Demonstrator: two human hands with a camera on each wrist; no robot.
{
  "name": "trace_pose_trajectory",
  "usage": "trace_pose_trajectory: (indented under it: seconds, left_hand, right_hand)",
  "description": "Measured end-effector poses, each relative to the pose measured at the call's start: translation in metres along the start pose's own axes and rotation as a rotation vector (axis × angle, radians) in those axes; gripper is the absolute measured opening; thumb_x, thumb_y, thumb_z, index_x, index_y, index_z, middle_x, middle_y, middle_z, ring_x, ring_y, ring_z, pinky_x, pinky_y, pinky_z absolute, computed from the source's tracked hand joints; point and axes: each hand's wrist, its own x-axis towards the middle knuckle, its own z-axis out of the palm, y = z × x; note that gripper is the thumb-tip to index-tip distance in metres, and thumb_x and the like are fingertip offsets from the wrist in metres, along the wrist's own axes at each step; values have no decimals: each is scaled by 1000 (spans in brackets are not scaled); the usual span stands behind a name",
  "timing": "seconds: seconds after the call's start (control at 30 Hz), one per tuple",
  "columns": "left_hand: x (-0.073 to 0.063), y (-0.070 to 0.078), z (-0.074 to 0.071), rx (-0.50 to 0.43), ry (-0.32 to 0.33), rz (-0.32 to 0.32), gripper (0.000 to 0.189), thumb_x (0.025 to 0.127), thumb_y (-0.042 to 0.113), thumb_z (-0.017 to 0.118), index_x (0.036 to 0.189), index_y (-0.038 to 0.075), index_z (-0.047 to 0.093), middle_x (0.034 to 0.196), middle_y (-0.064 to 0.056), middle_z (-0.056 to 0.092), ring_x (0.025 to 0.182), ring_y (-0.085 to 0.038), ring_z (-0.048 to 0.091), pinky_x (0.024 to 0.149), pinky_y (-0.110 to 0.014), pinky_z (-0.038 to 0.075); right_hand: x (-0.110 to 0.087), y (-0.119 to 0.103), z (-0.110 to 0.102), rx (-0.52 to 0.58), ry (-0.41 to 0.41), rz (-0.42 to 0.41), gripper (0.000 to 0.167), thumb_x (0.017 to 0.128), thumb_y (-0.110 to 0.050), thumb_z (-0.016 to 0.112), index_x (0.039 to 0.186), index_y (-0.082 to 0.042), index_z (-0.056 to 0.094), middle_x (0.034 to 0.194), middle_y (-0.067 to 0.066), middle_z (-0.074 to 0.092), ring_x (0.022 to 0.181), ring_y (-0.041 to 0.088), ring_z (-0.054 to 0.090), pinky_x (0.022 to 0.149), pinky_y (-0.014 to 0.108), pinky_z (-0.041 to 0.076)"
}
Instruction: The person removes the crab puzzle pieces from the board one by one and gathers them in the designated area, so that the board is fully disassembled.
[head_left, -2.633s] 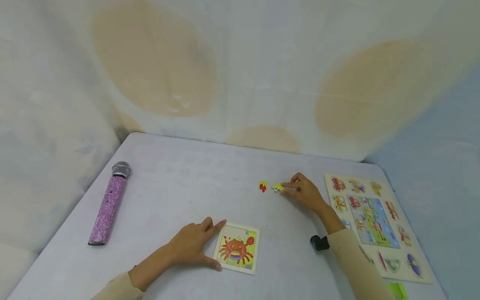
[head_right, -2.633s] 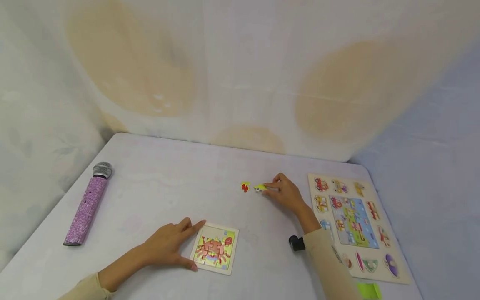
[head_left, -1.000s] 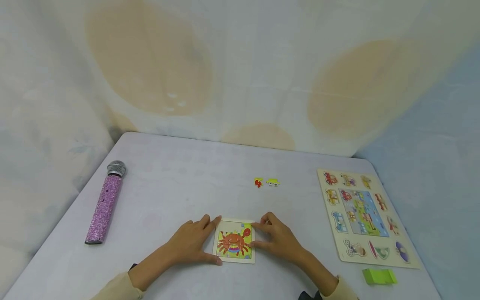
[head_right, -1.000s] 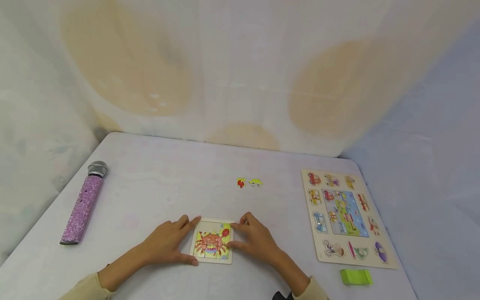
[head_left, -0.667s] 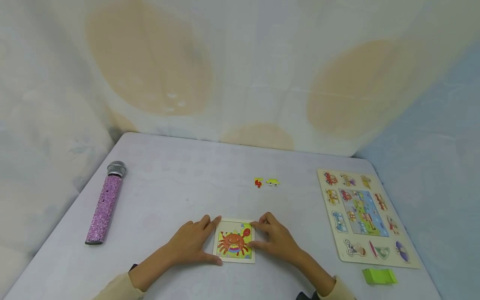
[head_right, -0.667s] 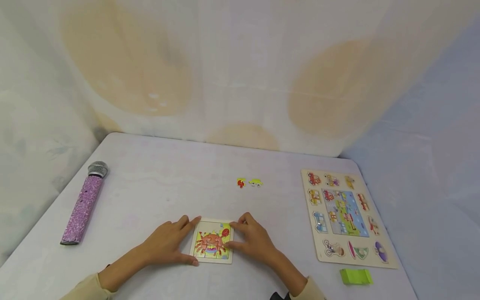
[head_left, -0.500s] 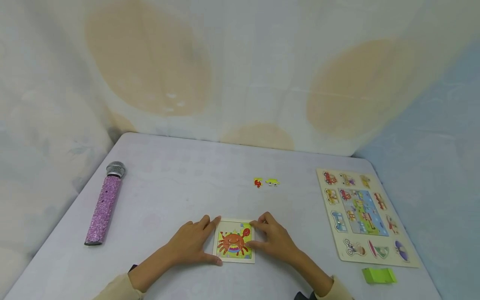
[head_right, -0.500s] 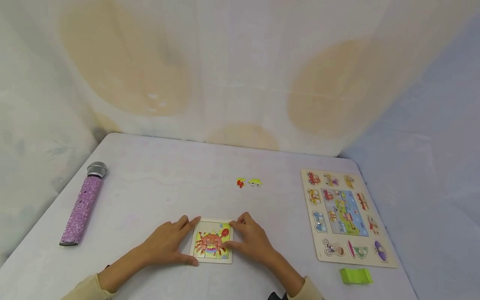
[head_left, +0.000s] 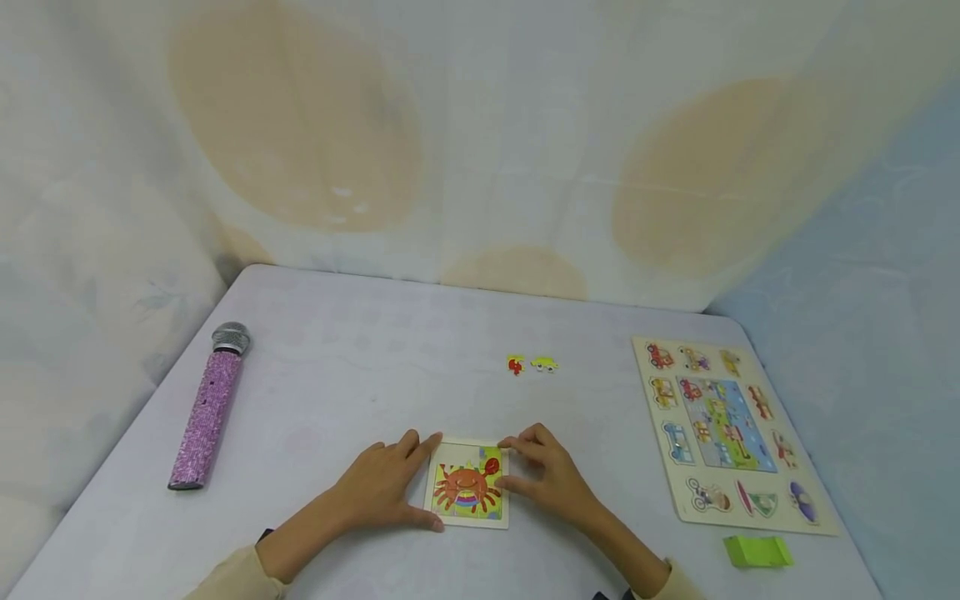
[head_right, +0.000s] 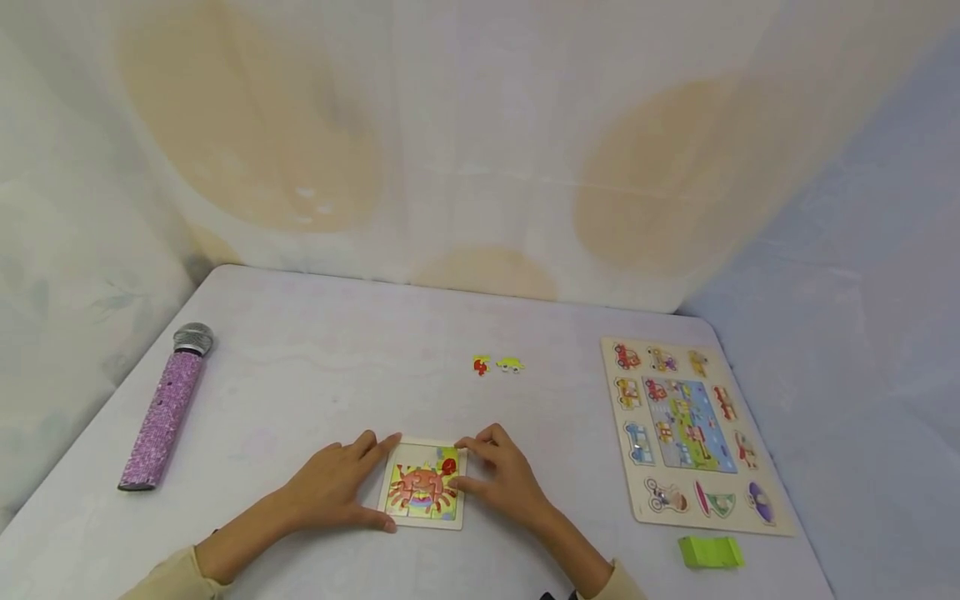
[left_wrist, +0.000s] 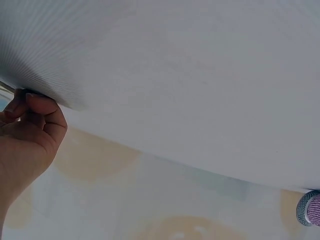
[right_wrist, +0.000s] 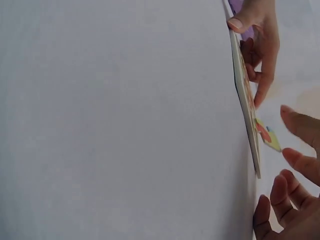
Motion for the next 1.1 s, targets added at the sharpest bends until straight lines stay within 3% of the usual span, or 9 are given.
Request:
trace_pose_trajectory:
  seconds: [0.27, 0.43, 0.63, 0.87, 1.1]
  left_hand:
    - [0, 2, -2, -4, -8, -6, 114, 65, 87, 63, 148, 11, 45, 105, 1, 48, 67, -7, 37, 61, -22, 30]
    - [0, 1, -1, 6, -3, -7, 114, 65, 87, 62, 148, 11, 45, 104, 1, 48, 67, -7, 36, 61, -22, 30]
    - [-1, 1, 0, 10, 4, 0, 115, 65, 88, 60, 148, 11, 45, 105, 1, 48, 67, -7, 36, 61, -22, 29]
    - [-1, 0, 1, -4, 5, 4, 114, 66, 87, 61, 148, 10, 45, 105, 1, 48, 68, -7, 36, 61, -22, 29]
    - [-1, 0, 1, -5, -1, -1, 114, 66, 88, 60, 149, 11, 44, 105, 1, 48, 68, -7, 36, 60, -21, 29]
  right_hand:
    - [7, 2, 1, -86, 3, -45, 43, 78, -22, 85, 119, -13, 73, 96, -3, 45, 81, 9, 43, 68, 19, 41]
    - [14, 5, -3, -173, -86, -76, 48, 81, -30, 82, 127, -22, 70, 97, -4, 41, 80, 7, 40, 67, 19, 38]
    - [19, 8, -3, -270, -154, -81, 45, 83, -44, 78, 123, -26, 72, 98, -7, 41, 78, 6, 40, 62, 19, 36]
    - [22, 8, 3, -375, -71, -115, 45, 83, -44, 78, 122, -24, 73, 96, -8, 43, 73, 4, 38, 59, 17, 35]
    - [23, 13, 7, -381, 10, -175, 44, 80, -42, 81, 118, -20, 75, 92, -6, 44, 71, 3, 37, 56, 15, 32]
